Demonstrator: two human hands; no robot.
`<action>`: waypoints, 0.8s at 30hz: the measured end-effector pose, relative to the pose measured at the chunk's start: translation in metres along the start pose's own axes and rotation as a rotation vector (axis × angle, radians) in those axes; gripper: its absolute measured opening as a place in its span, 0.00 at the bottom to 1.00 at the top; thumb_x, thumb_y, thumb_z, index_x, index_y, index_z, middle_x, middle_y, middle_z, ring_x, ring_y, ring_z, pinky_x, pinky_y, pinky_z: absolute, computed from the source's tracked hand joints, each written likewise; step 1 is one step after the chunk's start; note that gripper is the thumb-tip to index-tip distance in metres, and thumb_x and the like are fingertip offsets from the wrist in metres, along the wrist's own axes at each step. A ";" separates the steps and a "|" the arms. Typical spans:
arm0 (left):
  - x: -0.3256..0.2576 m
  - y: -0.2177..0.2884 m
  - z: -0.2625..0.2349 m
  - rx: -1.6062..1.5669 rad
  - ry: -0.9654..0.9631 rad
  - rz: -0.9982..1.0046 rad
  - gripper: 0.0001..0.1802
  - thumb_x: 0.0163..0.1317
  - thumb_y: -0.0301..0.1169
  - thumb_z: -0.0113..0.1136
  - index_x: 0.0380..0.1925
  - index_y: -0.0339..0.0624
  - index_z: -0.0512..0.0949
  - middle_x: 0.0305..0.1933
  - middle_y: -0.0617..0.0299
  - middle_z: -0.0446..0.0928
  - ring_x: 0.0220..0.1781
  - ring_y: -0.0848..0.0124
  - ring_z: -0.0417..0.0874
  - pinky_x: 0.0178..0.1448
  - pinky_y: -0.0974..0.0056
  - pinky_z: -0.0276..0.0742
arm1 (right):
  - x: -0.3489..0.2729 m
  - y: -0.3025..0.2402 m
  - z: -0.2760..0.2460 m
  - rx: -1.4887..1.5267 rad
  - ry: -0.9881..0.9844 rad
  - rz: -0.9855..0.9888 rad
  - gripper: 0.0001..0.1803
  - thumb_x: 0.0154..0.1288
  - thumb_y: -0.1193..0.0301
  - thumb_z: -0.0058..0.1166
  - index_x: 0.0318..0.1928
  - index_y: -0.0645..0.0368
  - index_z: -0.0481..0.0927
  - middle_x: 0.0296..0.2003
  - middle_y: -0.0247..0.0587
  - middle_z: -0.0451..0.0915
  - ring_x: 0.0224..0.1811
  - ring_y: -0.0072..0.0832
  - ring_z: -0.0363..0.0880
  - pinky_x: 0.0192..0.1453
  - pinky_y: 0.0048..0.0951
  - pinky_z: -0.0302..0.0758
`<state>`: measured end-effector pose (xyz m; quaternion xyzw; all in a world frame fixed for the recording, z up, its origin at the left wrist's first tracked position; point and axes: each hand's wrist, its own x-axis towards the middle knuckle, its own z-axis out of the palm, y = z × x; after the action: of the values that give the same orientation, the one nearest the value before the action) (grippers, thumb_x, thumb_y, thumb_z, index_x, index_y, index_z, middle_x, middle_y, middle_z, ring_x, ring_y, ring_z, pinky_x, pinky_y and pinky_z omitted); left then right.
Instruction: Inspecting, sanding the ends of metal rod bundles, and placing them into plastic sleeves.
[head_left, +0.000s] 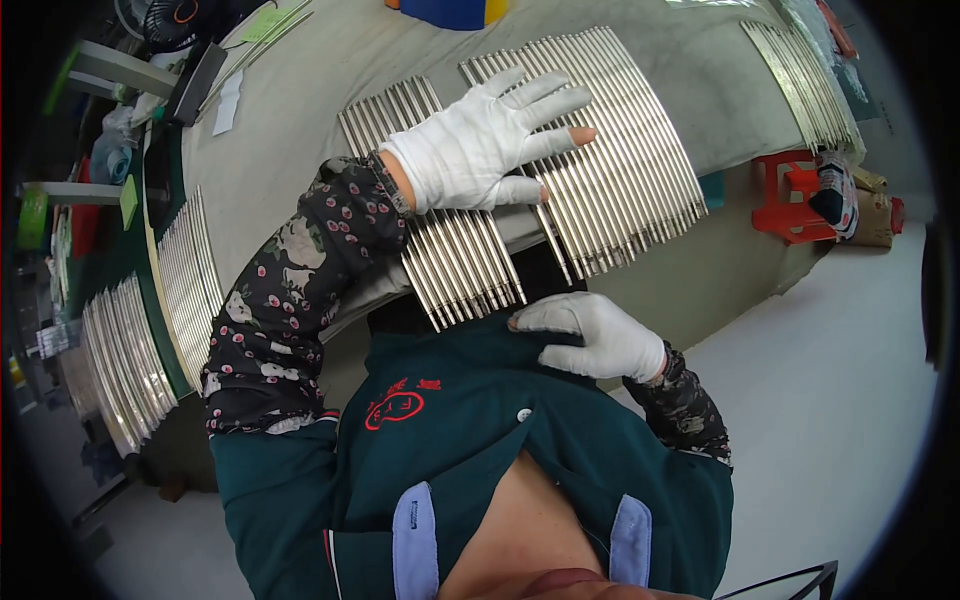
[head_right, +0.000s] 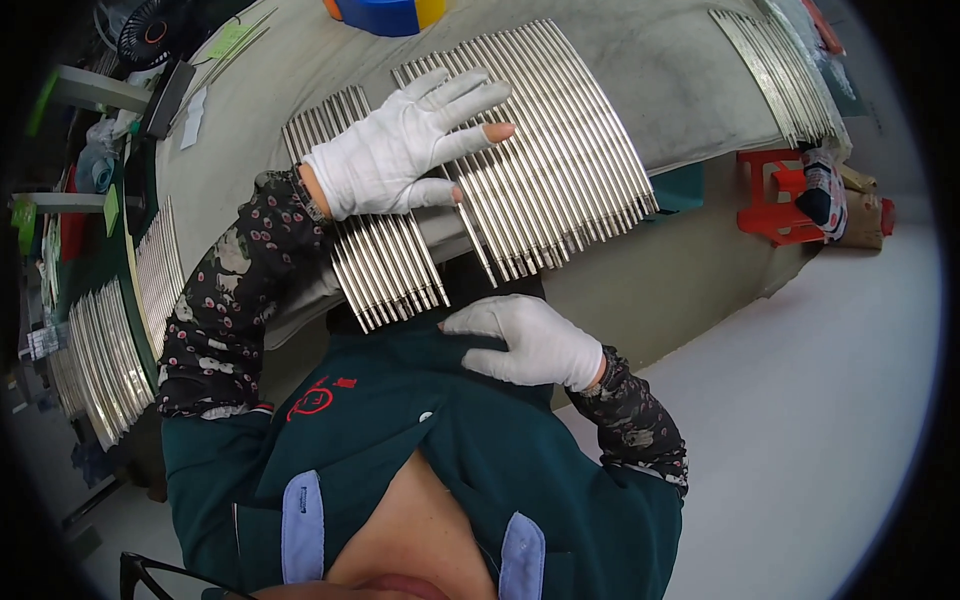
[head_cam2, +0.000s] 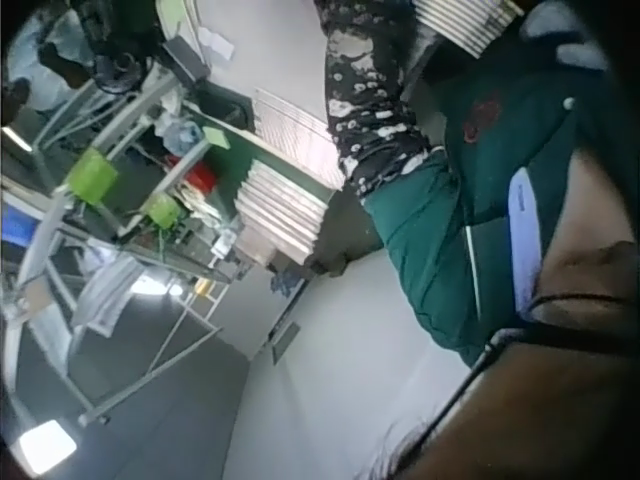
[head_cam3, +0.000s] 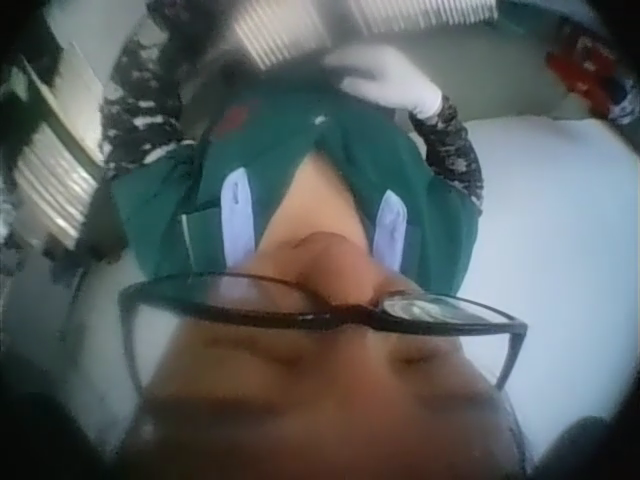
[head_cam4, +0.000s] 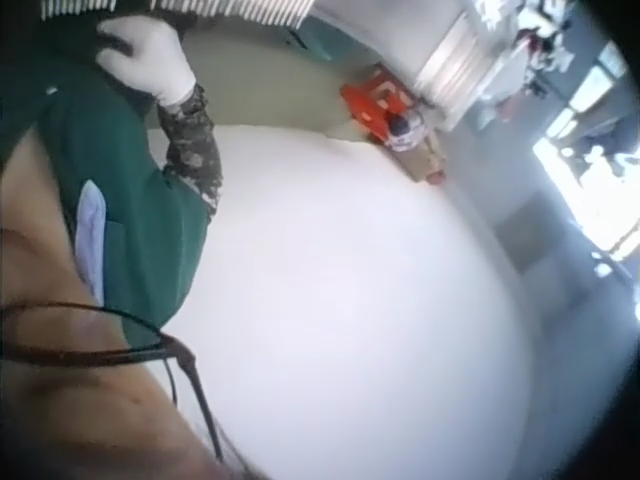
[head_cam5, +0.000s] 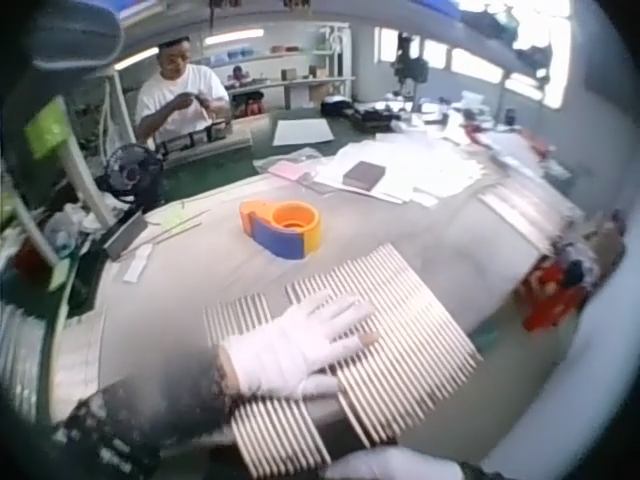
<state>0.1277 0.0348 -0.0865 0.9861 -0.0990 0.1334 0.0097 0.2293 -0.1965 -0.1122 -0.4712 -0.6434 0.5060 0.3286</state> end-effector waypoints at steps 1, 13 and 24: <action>0.004 0.001 0.007 0.022 -0.044 0.013 0.35 0.63 0.60 0.27 0.63 0.51 0.58 0.68 0.49 0.51 0.69 0.52 0.52 0.69 0.45 0.45 | -0.002 -0.001 -0.002 -0.004 0.011 0.006 0.20 0.50 0.71 0.56 0.45 0.65 0.77 0.43 0.50 0.78 0.44 0.40 0.78 0.52 0.31 0.73; -0.022 0.010 -0.007 0.005 -0.238 0.002 0.38 0.60 0.63 0.29 0.64 0.52 0.56 0.69 0.51 0.50 0.70 0.51 0.51 0.70 0.44 0.40 | -0.020 0.001 -0.019 -0.070 0.128 0.015 0.20 0.50 0.71 0.56 0.46 0.64 0.77 0.43 0.48 0.78 0.44 0.39 0.77 0.52 0.30 0.72; 0.004 0.003 -0.021 -0.080 -0.055 0.054 0.38 0.62 0.61 0.29 0.56 0.40 0.64 0.52 0.47 0.64 0.57 0.51 0.65 0.65 0.46 0.54 | -0.031 0.003 -0.024 -0.038 0.180 0.057 0.20 0.49 0.71 0.55 0.46 0.64 0.77 0.43 0.49 0.78 0.45 0.39 0.77 0.52 0.31 0.72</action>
<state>0.1248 0.0317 -0.0649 0.9852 -0.1311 0.1024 0.0426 0.2620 -0.2171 -0.1073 -0.5391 -0.6071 0.4584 0.3615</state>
